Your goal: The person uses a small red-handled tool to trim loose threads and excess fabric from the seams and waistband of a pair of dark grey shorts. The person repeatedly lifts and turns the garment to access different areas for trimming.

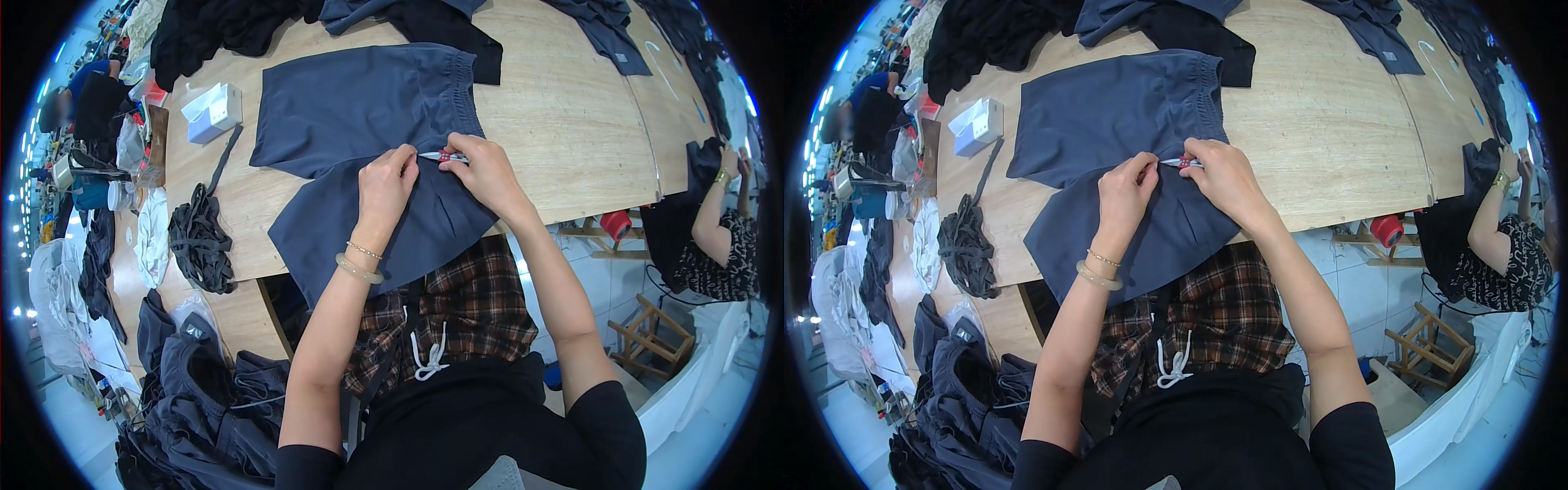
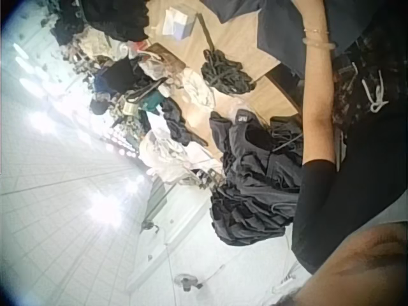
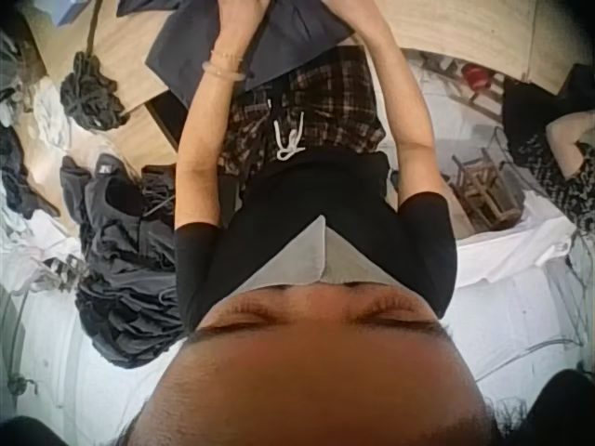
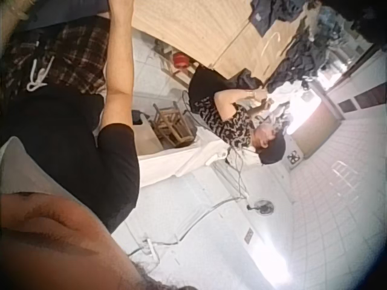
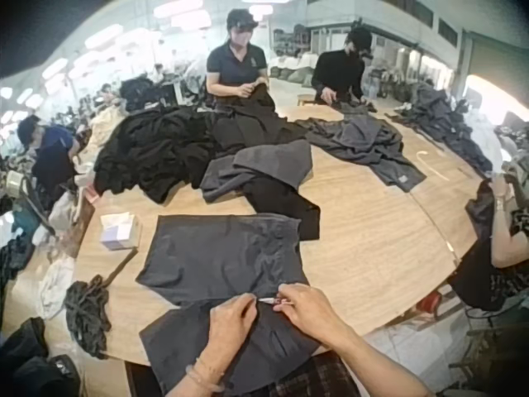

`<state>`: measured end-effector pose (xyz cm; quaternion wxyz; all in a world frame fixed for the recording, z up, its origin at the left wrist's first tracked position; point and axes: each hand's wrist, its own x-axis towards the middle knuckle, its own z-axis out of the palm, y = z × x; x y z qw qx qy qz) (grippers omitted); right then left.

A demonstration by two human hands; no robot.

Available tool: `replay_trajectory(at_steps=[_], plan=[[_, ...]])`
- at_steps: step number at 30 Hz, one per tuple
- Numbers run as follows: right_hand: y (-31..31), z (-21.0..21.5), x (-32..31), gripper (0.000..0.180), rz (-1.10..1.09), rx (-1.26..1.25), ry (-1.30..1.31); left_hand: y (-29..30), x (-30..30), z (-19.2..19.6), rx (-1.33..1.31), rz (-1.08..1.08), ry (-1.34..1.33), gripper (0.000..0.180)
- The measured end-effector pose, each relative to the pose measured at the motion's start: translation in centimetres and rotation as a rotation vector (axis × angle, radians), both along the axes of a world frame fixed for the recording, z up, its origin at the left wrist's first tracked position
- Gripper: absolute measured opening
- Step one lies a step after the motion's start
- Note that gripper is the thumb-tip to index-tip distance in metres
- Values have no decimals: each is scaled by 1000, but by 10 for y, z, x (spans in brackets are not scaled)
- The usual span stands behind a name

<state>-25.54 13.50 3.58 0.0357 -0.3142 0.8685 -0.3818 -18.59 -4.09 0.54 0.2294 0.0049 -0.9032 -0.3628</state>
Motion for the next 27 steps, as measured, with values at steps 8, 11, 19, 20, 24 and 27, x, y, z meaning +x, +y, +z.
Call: replay_trajectory(at_steps=[8,11,19,20,24,27], plan=[[20,-2,11,16,-246,-705,-794,41,18,5,69,-5,-18,14],[26,-20,14,16,-262,-796,-805,52,21,-3,49,82,-72,15],[25,-28,16,14,-269,-791,-780,42,7,-4,440,154,-272,12],[26,-28,15,14,-263,-808,-790,36,6,-5,563,145,-336,11],[28,-31,13,14,-254,-831,-801,32,7,-2,872,114,-357,9],[29,-25,13,15,-230,-770,-784,26,8,-4,825,154,-330,10]])
